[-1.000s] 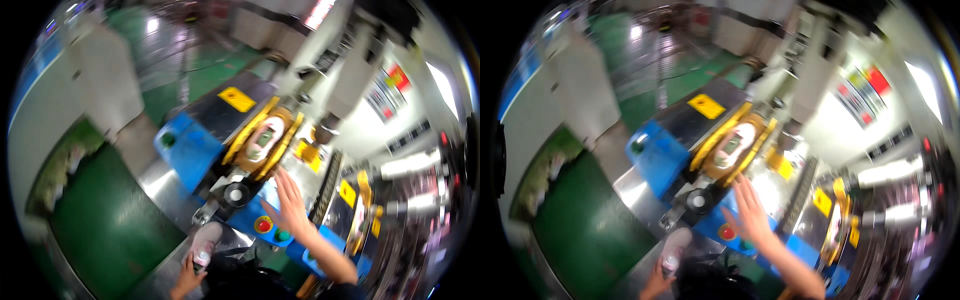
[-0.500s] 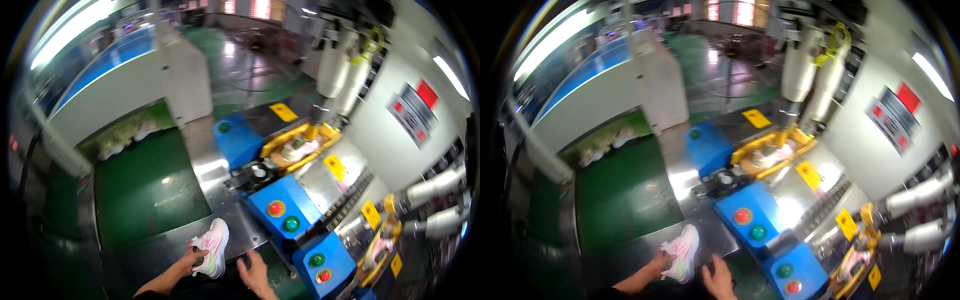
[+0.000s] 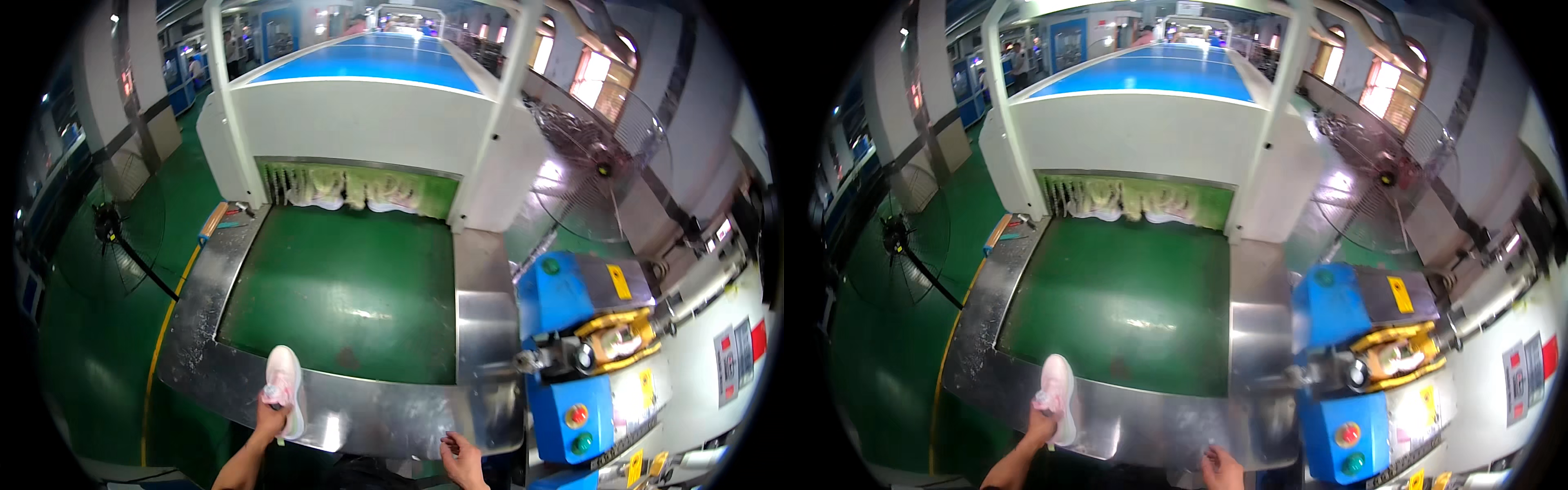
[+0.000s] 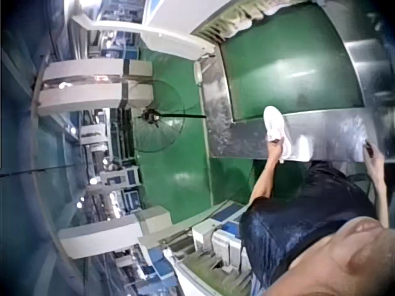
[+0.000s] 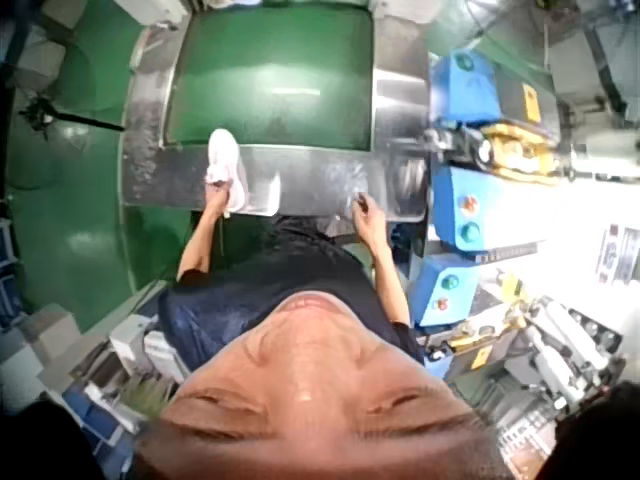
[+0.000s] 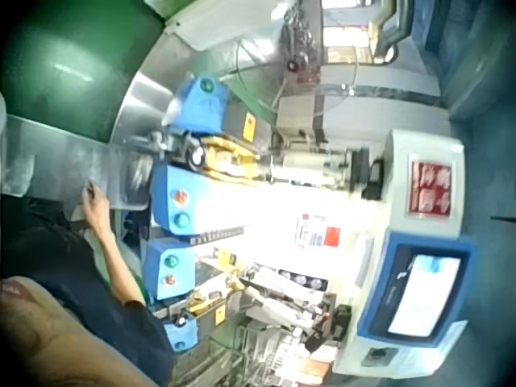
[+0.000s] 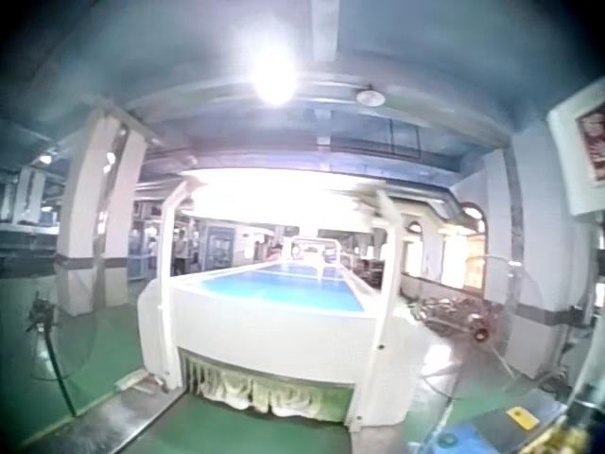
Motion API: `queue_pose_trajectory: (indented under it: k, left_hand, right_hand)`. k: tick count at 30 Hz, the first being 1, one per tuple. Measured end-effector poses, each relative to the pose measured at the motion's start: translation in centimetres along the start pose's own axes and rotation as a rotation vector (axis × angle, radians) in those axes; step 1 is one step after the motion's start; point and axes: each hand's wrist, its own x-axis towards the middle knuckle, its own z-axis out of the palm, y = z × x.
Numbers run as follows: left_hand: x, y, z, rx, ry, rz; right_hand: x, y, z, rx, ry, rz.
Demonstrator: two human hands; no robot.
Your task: The person operates a sequence of industrial machines to process shoes. They pick up shoes, place them into press machines, and then feed them through a conveyor belt system with hanging brushes.
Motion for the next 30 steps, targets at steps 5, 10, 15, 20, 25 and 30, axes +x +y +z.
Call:
queue_pose_trajectory:
  k: [5, 10, 15, 20, 25, 30]
  left_hand:
    - [4.1, 1.7, 0.2, -0.195, -0.168, 0.049]
    - [19.6, 7.5, 3.4, 0.352, -0.158, 0.278]
    - [33.0, 1.6, 9.3, 0.833, 0.023, 0.5]
    - [33.0, 4.1, 9.7, 0.738, 0.022, 0.456]
    - [36.2, 4.4, 11.8, 0.652, -0.04, 0.463]
    - [37.7, 5.9, 9.5, 0.731, 0.076, 0.484]
  right_hand:
    - [11.8, -6.5, 5.2, 0.12, -0.198, -0.138]
    - [31.8, -13.9, 11.7, -0.029, -0.284, -0.307]
    - [57.0, -22.8, 17.8, -0.596, -0.176, -0.928]
    - [78.7, -32.7, 14.8, -0.886, -0.04, -0.906]
    - [85.0, -34.0, 19.2, -1.049, -0.057, -0.493]
    - [77.0, -31.5, 20.1, -0.867, 0.154, -0.681]
